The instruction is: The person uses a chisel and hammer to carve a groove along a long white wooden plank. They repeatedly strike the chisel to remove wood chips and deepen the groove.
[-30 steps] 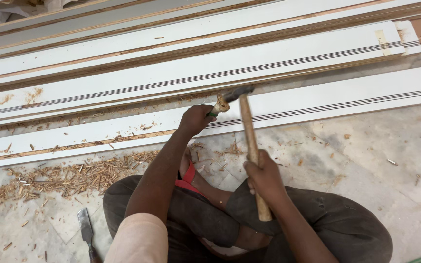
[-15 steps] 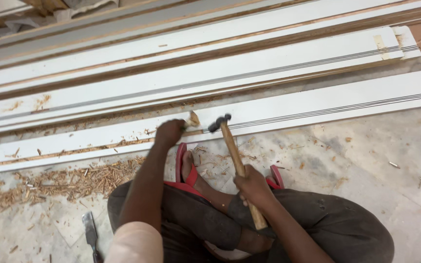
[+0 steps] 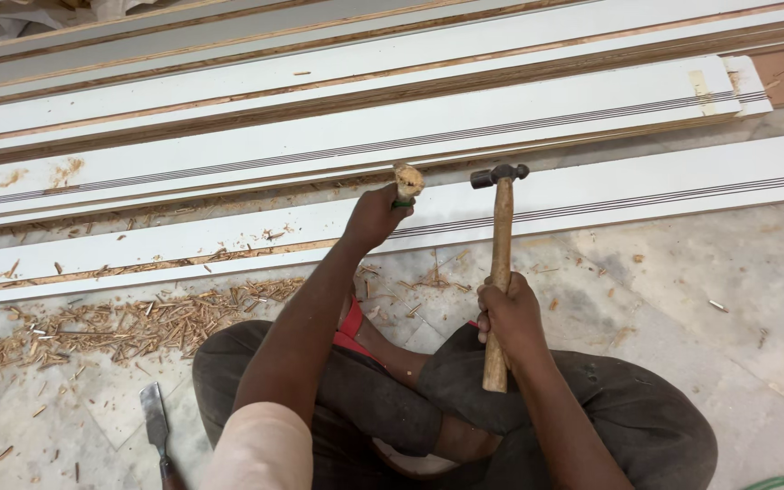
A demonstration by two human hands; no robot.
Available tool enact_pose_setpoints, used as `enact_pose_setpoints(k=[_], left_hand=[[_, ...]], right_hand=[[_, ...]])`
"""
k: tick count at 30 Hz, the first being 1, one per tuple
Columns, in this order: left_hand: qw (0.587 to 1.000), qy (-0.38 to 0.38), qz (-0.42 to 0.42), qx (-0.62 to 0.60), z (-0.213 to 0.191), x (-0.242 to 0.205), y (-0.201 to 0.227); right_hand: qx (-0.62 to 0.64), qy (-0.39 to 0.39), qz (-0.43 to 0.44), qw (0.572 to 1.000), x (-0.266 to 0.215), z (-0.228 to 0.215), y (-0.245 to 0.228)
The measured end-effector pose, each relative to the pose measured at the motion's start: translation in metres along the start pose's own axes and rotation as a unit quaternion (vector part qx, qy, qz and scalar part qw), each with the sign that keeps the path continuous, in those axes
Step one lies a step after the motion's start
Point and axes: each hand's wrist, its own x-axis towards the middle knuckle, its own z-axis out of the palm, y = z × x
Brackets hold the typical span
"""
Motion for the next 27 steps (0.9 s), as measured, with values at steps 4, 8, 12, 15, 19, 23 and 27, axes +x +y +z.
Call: enact_pose_setpoints(k=[4,8,12,15,19,23,27], left_hand=[[1.000,-0.009,-0.007,-0.008,0.007,0.003,0.003],[1.000,-0.006,-0.008,-0.008,0.010,0.002,0.006],[1.000,-0.012,-0.011,0.001,0.012,0.001,0.007],[1.000,-0.006,0.000,0.002,0.015,0.001,0.008],[1.000,-0.008,-0.010,0.009,0.017,0.001,0.008],[1.000,-0.006,-0.007,0.001,0.019,-0.001,0.008],[1.000,-0.005,-0.013,0.008,0.022,-0.003,0.008]], right_hand=[[-0.027,-0.011,0.001,1.000,0.000,0.004,0.002],[-0.044,-0.023,-0.003,0.999,0.001,0.008,0.006],[-0.055,-0.025,0.004,0.998,0.001,0.009,0.007],[-0.051,-0.025,0.006,0.998,0.000,0.009,0.007],[-0.046,-0.027,-0.001,0.999,0.000,0.009,0.008],[-0.050,-0.027,0.003,0.998,0.001,0.010,0.008],[-0.067,-0.027,0.019,0.997,0.000,0.012,0.007]])
